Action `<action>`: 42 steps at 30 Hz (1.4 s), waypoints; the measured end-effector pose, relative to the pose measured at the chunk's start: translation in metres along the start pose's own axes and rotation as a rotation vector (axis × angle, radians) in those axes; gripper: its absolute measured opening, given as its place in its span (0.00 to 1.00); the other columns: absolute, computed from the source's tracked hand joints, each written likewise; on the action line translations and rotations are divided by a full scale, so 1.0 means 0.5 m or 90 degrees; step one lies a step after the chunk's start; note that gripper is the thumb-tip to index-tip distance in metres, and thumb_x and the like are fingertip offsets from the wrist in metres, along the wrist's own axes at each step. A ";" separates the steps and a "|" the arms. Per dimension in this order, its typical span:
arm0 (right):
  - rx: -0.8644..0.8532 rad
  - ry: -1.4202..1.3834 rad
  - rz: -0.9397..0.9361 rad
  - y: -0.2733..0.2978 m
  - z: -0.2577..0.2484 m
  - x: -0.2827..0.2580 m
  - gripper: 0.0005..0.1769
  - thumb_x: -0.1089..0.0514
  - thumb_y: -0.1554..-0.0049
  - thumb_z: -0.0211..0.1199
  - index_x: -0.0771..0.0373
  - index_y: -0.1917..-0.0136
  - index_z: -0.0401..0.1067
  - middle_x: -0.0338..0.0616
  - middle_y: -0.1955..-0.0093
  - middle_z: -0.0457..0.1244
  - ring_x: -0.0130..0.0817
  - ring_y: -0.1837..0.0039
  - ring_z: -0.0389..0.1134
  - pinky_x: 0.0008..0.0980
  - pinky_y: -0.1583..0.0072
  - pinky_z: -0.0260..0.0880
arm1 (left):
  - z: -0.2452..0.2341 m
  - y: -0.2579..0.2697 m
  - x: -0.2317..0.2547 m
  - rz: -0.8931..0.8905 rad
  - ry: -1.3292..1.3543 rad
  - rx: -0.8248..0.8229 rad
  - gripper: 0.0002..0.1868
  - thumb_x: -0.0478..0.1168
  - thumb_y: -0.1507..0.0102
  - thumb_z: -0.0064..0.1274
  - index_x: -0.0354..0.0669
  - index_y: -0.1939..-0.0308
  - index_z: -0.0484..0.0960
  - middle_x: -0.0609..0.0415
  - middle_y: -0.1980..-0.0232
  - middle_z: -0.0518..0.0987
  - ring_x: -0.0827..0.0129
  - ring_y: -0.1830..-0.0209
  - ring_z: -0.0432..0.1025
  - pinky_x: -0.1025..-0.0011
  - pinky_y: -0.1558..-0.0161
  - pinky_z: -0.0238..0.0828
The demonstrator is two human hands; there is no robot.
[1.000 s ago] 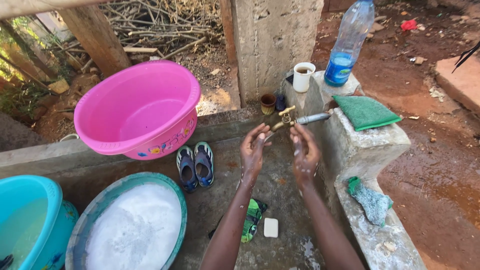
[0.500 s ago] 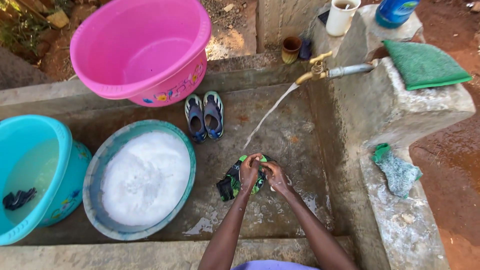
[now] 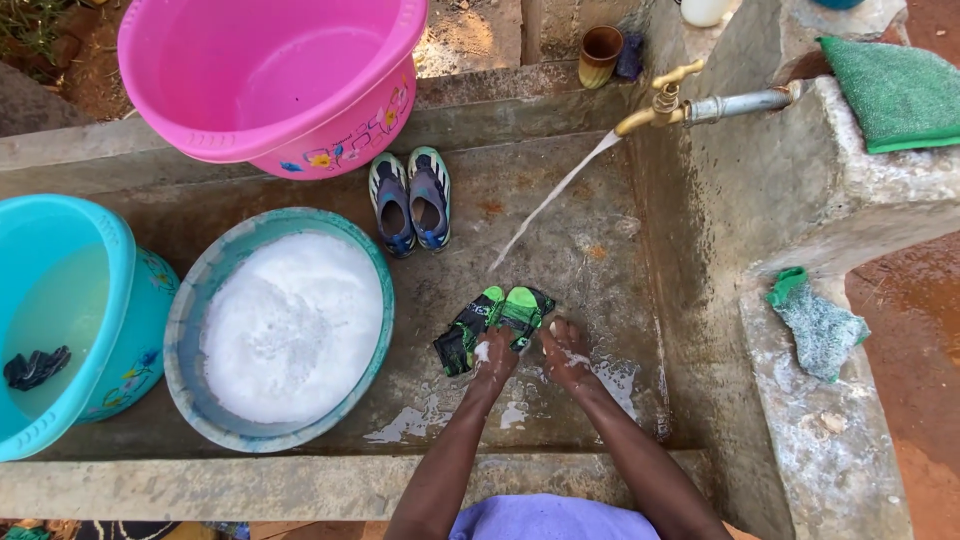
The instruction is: The recorder is washing a small piece of dark clothing by hand in a bowl of soapy water, using a bar of soap, and rinsing it under a running tap.
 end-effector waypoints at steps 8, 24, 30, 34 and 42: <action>0.062 0.078 -0.049 -0.011 -0.046 -0.035 0.31 0.64 0.62 0.68 0.61 0.43 0.69 0.57 0.42 0.55 0.59 0.39 0.59 0.61 0.42 0.62 | -0.017 -0.001 -0.003 0.099 0.213 0.076 0.12 0.37 0.47 0.64 0.37 0.64 0.78 0.46 0.66 0.79 0.57 0.67 0.76 0.61 0.62 0.74; 0.104 -0.798 0.170 -0.093 -0.132 -0.064 0.12 0.69 0.41 0.52 0.59 0.47 0.72 0.38 0.49 0.66 0.25 0.51 0.67 0.27 0.52 0.72 | -0.184 -0.132 0.113 -0.088 0.879 0.046 0.17 0.41 0.34 0.60 0.38 0.44 0.81 0.56 0.55 0.80 0.77 0.61 0.72 0.75 0.60 0.70; 0.163 -0.833 0.137 -0.142 -0.249 -0.086 0.14 0.61 0.38 0.57 0.58 0.39 0.74 0.38 0.48 0.66 0.23 0.50 0.67 0.27 0.52 0.71 | -0.287 -0.180 0.218 -0.040 0.908 -0.021 0.27 0.37 0.37 0.60 0.42 0.35 0.72 0.52 0.45 0.80 0.70 0.47 0.75 0.71 0.49 0.73; 0.191 -0.888 0.116 -0.165 -0.307 -0.083 0.16 0.60 0.37 0.56 0.59 0.37 0.72 0.35 0.47 0.66 0.22 0.49 0.67 0.28 0.53 0.71 | -0.296 -0.233 0.247 0.027 0.983 -0.079 0.27 0.32 0.39 0.57 0.42 0.36 0.71 0.48 0.43 0.79 0.67 0.46 0.75 0.68 0.46 0.72; 0.208 -0.932 0.082 -0.205 -0.361 -0.079 0.17 0.59 0.37 0.58 0.62 0.35 0.72 0.38 0.47 0.66 0.23 0.51 0.65 0.27 0.54 0.69 | -0.316 -0.299 0.275 0.089 0.959 0.010 0.14 0.36 0.34 0.57 0.35 0.46 0.80 0.53 0.51 0.83 0.74 0.54 0.75 0.75 0.50 0.71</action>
Point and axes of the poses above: each hand's wrist, its own y-axis away from the middle knuckle, its own z-axis out of the palm, x = y × z, the point moved 7 cm from there along -y, towards the middle knuckle
